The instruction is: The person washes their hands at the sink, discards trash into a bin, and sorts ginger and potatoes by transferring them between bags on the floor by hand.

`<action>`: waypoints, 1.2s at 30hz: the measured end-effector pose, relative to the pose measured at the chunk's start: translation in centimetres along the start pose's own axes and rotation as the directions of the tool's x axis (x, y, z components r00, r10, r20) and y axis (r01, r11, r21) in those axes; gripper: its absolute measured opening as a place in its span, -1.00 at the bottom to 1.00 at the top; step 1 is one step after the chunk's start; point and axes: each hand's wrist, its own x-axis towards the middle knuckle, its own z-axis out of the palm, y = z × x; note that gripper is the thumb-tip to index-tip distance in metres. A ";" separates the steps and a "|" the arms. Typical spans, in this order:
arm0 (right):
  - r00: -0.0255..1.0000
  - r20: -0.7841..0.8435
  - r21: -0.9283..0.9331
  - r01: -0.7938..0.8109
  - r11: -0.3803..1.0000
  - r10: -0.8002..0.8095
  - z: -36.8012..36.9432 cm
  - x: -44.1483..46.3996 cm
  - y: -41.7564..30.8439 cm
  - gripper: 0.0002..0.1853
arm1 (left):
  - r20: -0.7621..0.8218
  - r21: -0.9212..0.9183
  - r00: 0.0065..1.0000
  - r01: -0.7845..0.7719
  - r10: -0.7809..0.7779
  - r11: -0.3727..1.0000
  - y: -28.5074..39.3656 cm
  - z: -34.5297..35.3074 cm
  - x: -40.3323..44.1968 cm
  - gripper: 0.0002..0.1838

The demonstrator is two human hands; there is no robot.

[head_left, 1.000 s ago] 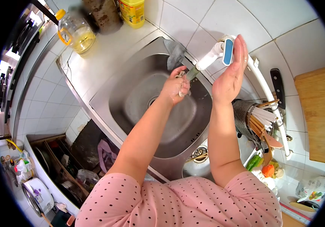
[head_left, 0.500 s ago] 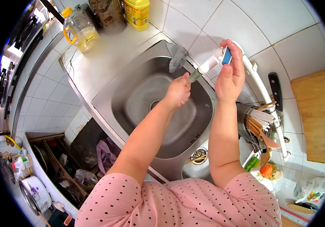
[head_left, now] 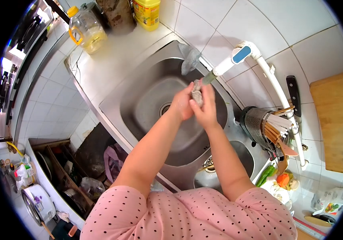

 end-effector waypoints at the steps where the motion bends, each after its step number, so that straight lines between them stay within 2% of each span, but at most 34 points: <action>1: 0.997 0.071 -0.052 0.041 0.998 -0.037 0.0 -0.2 0.6 -0.46 | -0.039 0.035 0.999 0.014 -0.012 0.999 -0.4 0.4 -1.0 -0.59; 2: 0.987 0.145 -0.103 0.086 0.991 -0.070 -0.2 -0.3 1.5 -0.44 | -0.077 0.068 0.997 0.030 -0.024 0.997 -0.6 1.0 -2.0 -0.59; 3: 0.980 0.186 -0.097 0.085 0.992 -0.066 -0.1 -0.3 2.2 -0.44 | -0.162 0.290 0.985 0.100 -0.055 0.952 -0.3 1.9 -3.4 -0.49; 5: 0.962 0.267 -0.083 0.088 0.993 -0.063 0.1 -0.3 3.0 -0.43 | -0.245 0.414 0.964 0.201 -0.105 0.888 -0.8 1.2 -3.7 -0.48; 6: 0.970 0.245 0.084 -0.013 0.996 -0.008 0.4 -0.6 2.8 -0.46 | -0.284 0.469 0.951 0.247 -0.120 0.848 -0.9 0.9 -3.8 -0.47; 7: 0.971 0.233 0.250 -0.106 0.963 0.047 0.8 -0.7 2.3 -0.48 | -0.281 0.525 0.956 0.227 -0.085 0.821 -0.9 0.6 -3.9 -0.47; 8: 0.968 0.230 0.408 -0.193 0.892 0.105 1.4 -0.9 1.8 -0.51 | -0.276 0.579 0.960 0.207 -0.050 0.789 -0.9 0.3 -4.1 -0.46; 10: 0.914 0.281 0.734 -0.402 0.548 0.293 2.5 -1.8 0.6 -0.55 | -0.244 0.654 0.968 0.124 0.053 0.746 -1.2 0.4 -4.6 -0.46; 12: 0.818 0.362 0.825 -0.504 0.255 0.447 3.0 -2.4 -0.2 -0.60 | -0.197 0.696 0.962 0.002 0.188 0.718 -2.2 0.9 -5.2 -0.47; 14: 0.702 0.413 0.803 -0.581 0.132 0.581 3.3 -2.6 -0.6 -0.68 | -0.149 0.883 0.941 -0.012 0.305 0.470 -2.3 0.2 -5.6 -0.48; 15: 0.696 0.389 0.834 -0.544 0.090 0.603 3.5 -2.7 -0.8 -0.71 | -0.113 0.946 0.928 -0.009 0.354 0.325 -2.4 -0.3 -5.7 -0.48; 18: 0.642 0.346 0.887 -0.462 -0.015 0.684 4.0 -2.4 -1.7 -0.74 | 0.055 0.997 0.905 -0.069 0.422 0.018 -2.1 -0.9 -5.8 -0.48; 20: 0.564 0.343 0.883 -0.465 -0.053 0.751 3.8 -1.5 -2.9 -0.71 | 0.020 0.996 0.932 0.014 0.361 -0.092 -1.5 -0.1 -6.8 -0.49; 23: 0.426 0.441 0.851 -0.479 -0.217 0.790 4.6 -2.2 -1.4 -0.66 | 0.020 0.949 0.950 0.079 0.310 -0.306 -1.2 -0.5 -7.3 -0.52; 25: 0.411 0.469 0.827 -0.515 -0.226 0.782 4.7 -2.8 -0.9 -0.63 | 0.054 0.908 0.952 0.079 0.301 -0.411 -1.3 -1.6 -7.3 -0.53; 29: 0.388 0.512 0.804 -0.530 -0.270 0.766 5.2 -3.4 -0.9 -0.59 | 0.136 0.878 0.949 0.018 0.285 -0.479 -1.4 -2.8 -8.0 -0.55; 32: 0.367 0.534 0.771 -0.582 -0.260 0.762 4.2 -1.9 -3.9 -0.58 | 0.220 0.837 0.939 -0.043 0.264 -0.545 -0.1 -1.7 -9.9 -0.59; 33: 0.493 0.604 0.730 -0.657 -0.187 0.626 3.5 -2.6 -1.9 -0.61 | 0.251 0.817 0.932 -0.060 0.260 -0.574 0.4 -1.5 -10.7 -0.61; 34: 0.599 0.650 0.708 -0.701 -0.085 0.467 2.9 -3.3 0.0 -0.61 | 0.184 0.861 0.933 -0.001 0.310 -0.509 0.4 -2.6 -10.9 -0.63; 35: 0.628 0.632 0.719 -0.694 -0.042 0.454 2.9 -3.8 0.8 -0.61 | 0.110 0.898 0.928 0.061 0.357 -0.436 -0.1 -4.2 -10.8 -0.66; 36: 0.480 0.665 0.514 -0.850 0.116 0.572 2.7 -5.0 3.2 -0.57 | 0.029 0.925 0.915 0.129 0.402 -0.358 -0.3 -5.4 -11.3 -0.68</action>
